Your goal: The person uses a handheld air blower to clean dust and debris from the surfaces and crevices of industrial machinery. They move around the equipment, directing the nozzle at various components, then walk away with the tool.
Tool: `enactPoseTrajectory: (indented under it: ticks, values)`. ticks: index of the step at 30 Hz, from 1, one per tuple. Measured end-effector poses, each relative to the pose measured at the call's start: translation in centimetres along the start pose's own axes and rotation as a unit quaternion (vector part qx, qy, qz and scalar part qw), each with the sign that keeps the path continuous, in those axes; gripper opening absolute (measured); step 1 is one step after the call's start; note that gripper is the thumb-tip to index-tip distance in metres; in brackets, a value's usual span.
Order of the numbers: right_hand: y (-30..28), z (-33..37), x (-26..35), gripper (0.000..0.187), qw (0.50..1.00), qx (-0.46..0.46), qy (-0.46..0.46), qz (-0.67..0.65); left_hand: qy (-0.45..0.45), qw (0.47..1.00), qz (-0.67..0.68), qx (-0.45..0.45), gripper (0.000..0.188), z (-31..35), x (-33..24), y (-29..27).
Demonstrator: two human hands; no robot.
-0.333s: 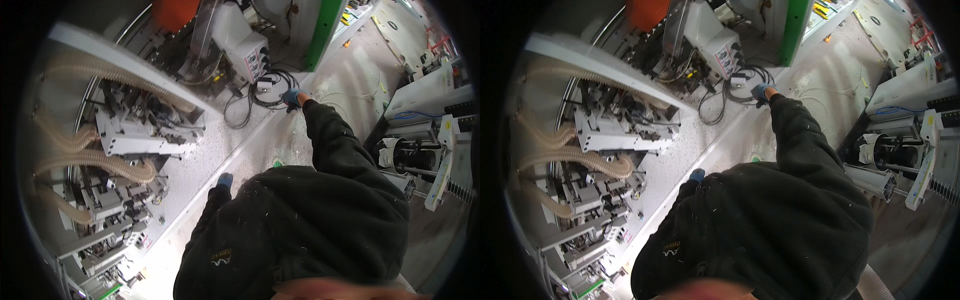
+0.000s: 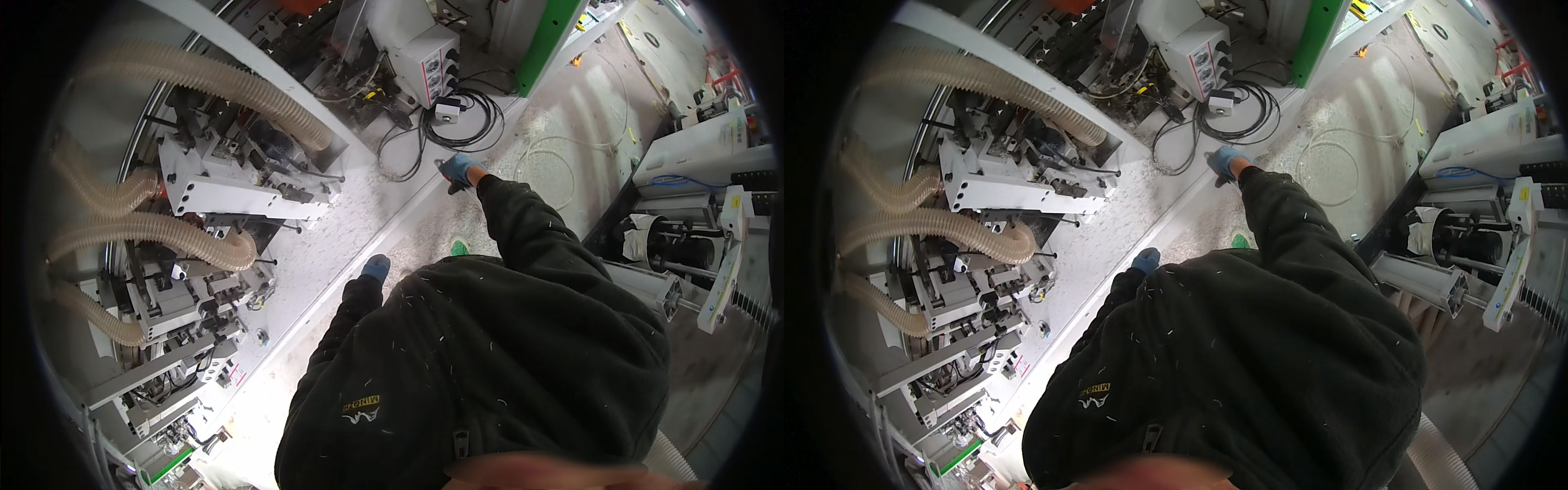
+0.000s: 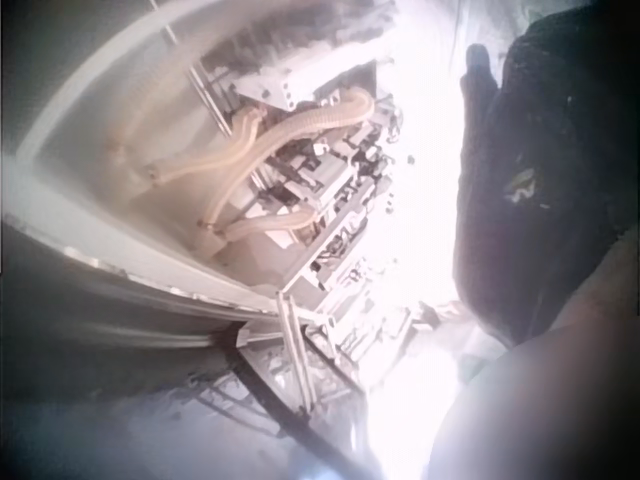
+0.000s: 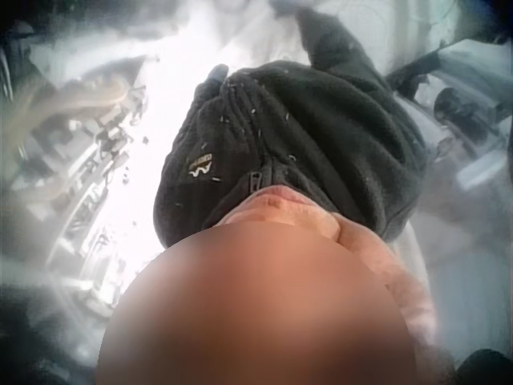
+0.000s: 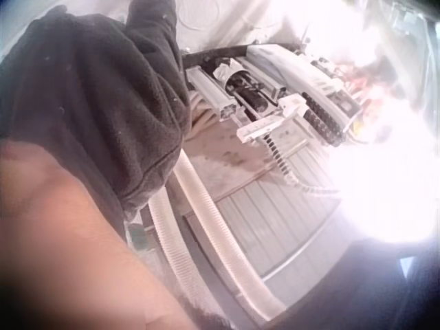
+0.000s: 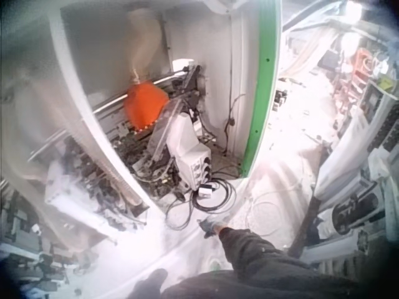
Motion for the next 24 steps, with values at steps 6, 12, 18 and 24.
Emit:
enactPoseTrajectory:
  ticks: [6, 12, 18, 24]
  values:
    - [-2.9, -1.7, 7.4, 0.040, 0.909, -0.115, 0.121, -0.382, -0.070, 0.996, -0.044, 0.044, 0.041, 3.9, 3.7, -4.9]
    - [-0.3, -3.4, 11.5, 0.041, 0.921, -0.033, 0.159, -0.355, -0.137, 0.990, -0.028, 0.022, 0.034, 8.5, 9.8, -7.8]
    - [9.5, -6.9, 10.9, 0.036, 0.983, 0.074, 0.065, -0.152, -0.144, 0.986, -0.045, 0.066, 0.036, 11.1, 13.6, -10.1]
    - [10.5, -9.4, 12.2, 0.040, 0.987, 0.038, 0.084, -0.135, -0.144, 0.989, -0.007, 0.026, 0.040, 10.9, 16.9, -10.5]
Point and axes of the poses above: each hand's wrist, its own z-axis away from the middle knuckle, its own y-axis out of the palm, x = y × z, the point moved 1 cm from there along -z, towards the middle knuckle, and after that the axes turned 15 degrees about x, right-handed, at the moved point
